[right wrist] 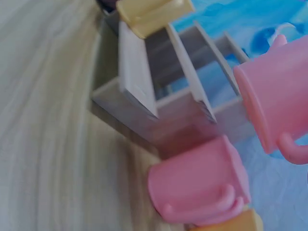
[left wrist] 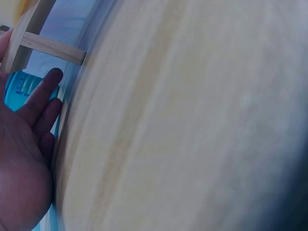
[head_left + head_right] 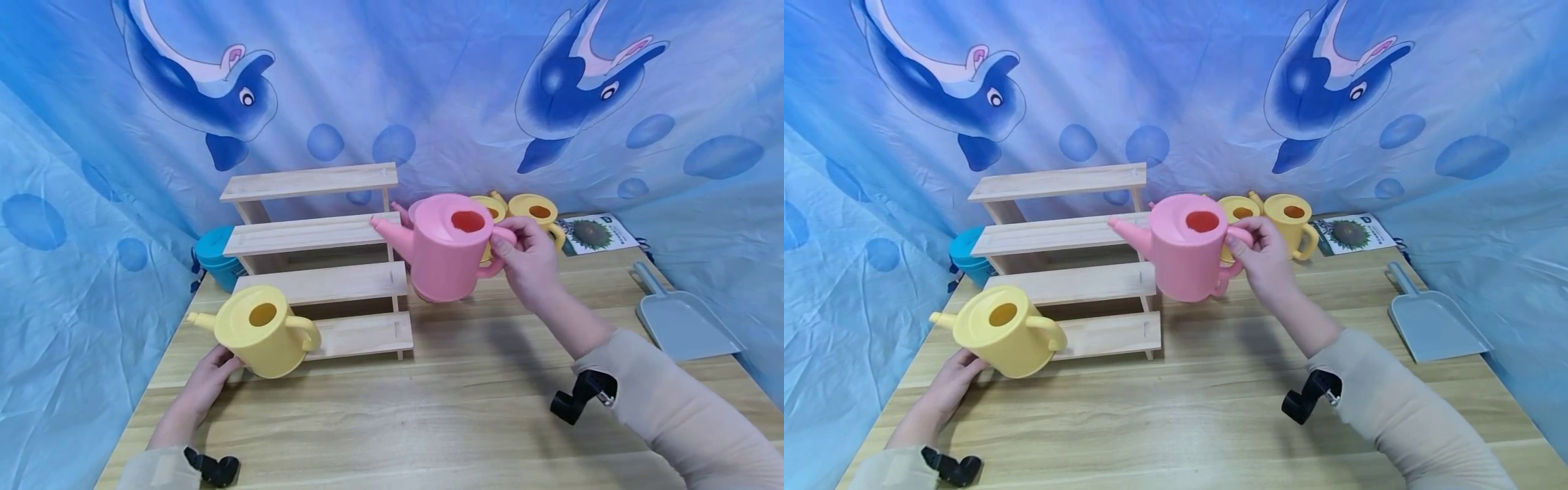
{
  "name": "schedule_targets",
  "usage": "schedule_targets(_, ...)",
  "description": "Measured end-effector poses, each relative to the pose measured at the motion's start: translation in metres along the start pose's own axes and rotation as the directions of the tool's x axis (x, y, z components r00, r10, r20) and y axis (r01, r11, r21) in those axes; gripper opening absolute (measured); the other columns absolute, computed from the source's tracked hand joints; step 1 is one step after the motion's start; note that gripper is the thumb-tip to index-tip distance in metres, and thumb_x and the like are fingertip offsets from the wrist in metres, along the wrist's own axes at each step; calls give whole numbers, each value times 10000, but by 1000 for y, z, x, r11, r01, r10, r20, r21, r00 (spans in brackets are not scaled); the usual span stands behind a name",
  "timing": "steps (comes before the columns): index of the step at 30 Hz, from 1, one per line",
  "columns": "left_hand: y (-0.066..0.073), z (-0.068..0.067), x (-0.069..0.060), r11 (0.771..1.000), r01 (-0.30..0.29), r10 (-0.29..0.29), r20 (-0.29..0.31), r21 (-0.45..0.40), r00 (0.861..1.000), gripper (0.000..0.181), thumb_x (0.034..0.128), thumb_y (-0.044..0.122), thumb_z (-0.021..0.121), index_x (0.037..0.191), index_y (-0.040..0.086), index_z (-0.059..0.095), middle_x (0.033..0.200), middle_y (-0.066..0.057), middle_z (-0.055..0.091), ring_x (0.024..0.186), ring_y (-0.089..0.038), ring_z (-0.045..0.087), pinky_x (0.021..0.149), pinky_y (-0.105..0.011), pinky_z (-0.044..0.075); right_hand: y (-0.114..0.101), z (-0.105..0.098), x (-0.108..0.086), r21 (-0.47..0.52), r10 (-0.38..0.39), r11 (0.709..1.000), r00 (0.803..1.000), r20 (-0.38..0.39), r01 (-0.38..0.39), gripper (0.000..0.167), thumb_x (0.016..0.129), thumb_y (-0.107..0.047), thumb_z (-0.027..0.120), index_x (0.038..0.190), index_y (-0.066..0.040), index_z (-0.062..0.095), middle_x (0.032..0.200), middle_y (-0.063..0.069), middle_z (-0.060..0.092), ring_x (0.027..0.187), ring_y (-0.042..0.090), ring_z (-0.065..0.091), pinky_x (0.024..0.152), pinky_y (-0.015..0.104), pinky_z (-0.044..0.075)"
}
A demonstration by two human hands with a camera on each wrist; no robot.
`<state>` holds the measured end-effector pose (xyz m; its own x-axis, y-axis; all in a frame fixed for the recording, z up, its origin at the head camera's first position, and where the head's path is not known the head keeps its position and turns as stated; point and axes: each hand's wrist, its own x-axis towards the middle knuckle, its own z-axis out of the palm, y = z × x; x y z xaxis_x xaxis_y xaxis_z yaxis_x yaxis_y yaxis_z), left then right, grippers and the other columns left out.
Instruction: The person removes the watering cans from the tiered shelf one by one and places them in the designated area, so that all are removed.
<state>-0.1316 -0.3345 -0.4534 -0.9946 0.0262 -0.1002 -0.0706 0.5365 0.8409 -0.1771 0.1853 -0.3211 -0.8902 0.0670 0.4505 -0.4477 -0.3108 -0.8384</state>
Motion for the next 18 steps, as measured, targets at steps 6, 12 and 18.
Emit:
schedule_targets(6,1,1,0,1000,-1,1,0,2,1000,512,970,307,513,1370,18,378,1339,-165,426,1071,64,361,835,-97,316,-1,-20,12,66,-49,996,987,-153,59,150,851,34,631,988,-4,586,908,117,530,705,173,516,523,222,512)
schedule_targets(12,2,1,0,1000,3,-3,-7,-1,1000,524,965,322,521,1358,2,388,1283,-50,474,1066,56,368,828,-84,311,3,-46,15,36,-35,998,958,-286,47,240,821,-41,698,1008,17,559,907,126,519,664,181,509,498,238,513)
schedule_targets(18,2,0,0,1000,6,-6,-3,-6,1000,545,961,347,520,1369,12,384,1279,-7,469,1100,18,365,837,-93,307,10,-65,9,-24,-3,1000,935,-354,-6,305,836,-96,698,1046,30,516,947,121,513,724,179,514,519,224,513)
